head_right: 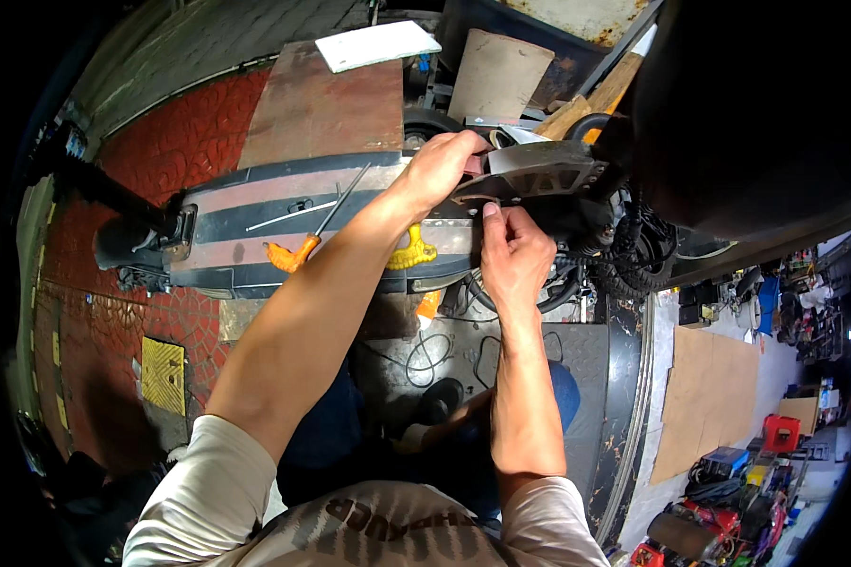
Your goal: The person works on the internal electrical components and wiring of an electric scooter using an allen key and a screwdriver, tightening screws and organizing wires near the rear assembly.
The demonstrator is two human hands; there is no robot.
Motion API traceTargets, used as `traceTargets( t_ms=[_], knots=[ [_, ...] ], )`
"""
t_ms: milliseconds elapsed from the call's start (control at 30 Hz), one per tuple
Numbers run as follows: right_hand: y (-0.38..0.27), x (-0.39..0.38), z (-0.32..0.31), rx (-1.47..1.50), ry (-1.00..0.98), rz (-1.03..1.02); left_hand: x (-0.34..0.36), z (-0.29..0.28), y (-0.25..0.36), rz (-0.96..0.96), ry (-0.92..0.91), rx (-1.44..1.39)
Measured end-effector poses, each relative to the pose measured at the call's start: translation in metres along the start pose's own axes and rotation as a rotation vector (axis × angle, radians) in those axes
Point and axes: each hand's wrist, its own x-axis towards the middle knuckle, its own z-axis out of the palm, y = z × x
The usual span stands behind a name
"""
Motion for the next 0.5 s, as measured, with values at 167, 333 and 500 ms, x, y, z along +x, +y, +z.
traceTargets(
  t_ms=[167,333,500],
  knots=[
    [-0.001,-0.008,0.001,-0.012,-0.006,0.006,0.005,0.0,-0.005,-0.04,0.029,0.004],
    [0.0,-0.034,-0.024,-0.011,-0.027,-0.004,-0.006,0.005,0.008,-0.055,0.091,0.058],
    [-0.009,-0.056,-0.027,-0.026,-0.222,-0.02,-0.009,0.005,0.016,-0.058,0.121,0.125]
  ],
)
